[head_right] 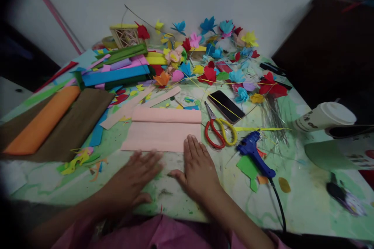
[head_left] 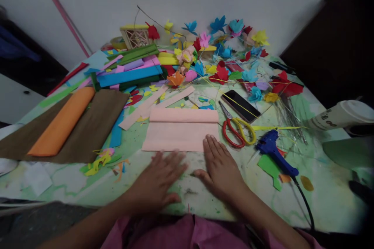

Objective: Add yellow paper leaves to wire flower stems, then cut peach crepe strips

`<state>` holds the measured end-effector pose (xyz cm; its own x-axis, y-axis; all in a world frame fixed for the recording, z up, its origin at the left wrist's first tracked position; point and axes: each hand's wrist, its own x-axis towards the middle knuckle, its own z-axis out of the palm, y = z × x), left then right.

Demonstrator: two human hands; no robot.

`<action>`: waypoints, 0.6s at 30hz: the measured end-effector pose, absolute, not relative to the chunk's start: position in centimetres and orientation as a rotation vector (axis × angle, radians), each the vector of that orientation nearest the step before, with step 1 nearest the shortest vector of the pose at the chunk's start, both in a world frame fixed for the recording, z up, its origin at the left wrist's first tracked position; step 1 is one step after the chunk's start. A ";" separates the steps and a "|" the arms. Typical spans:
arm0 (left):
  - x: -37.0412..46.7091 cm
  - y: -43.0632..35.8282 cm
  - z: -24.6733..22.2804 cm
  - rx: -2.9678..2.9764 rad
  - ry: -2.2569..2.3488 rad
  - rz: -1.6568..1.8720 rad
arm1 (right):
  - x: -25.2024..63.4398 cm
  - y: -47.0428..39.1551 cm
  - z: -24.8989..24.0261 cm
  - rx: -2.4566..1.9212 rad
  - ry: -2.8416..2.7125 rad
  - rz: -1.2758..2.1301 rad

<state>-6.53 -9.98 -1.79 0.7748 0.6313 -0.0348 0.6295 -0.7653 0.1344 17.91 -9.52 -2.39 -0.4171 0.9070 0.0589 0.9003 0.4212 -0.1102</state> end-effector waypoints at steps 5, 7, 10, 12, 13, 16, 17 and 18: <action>-4.6 -11.9 -1.6 2.732 0.923 -0.011 | 18.0 -9.6 -2.7 -1.607 -2.557 0.025; -5.7 -12.3 -2.1 2.734 1.056 -0.049 | 18.0 -9.6 -2.8 -1.601 -2.560 0.017; -9.2 -12.7 -3.0 2.742 1.298 -0.086 | 17.9 -9.6 -3.0 -1.601 -2.556 0.015; -12.1 -12.9 -3.5 2.755 1.492 -0.001 | 17.9 -9.6 -3.0 -1.598 -2.553 0.018; -13.5 -12.9 -3.6 2.734 1.617 0.033 | 17.9 -9.6 -3.0 -1.599 -2.551 0.021; -16.8 -12.5 -3.4 2.637 1.912 0.084 | 17.9 -9.6 -2.9 -1.609 -2.549 0.028; -17.2 -12.3 -3.2 2.608 1.988 0.084 | 17.8 -9.6 -2.9 -1.615 -2.546 0.027; -17.2 -12.0 -3.0 2.594 2.037 0.083 | 17.8 -9.6 -2.9 -1.618 -2.543 0.026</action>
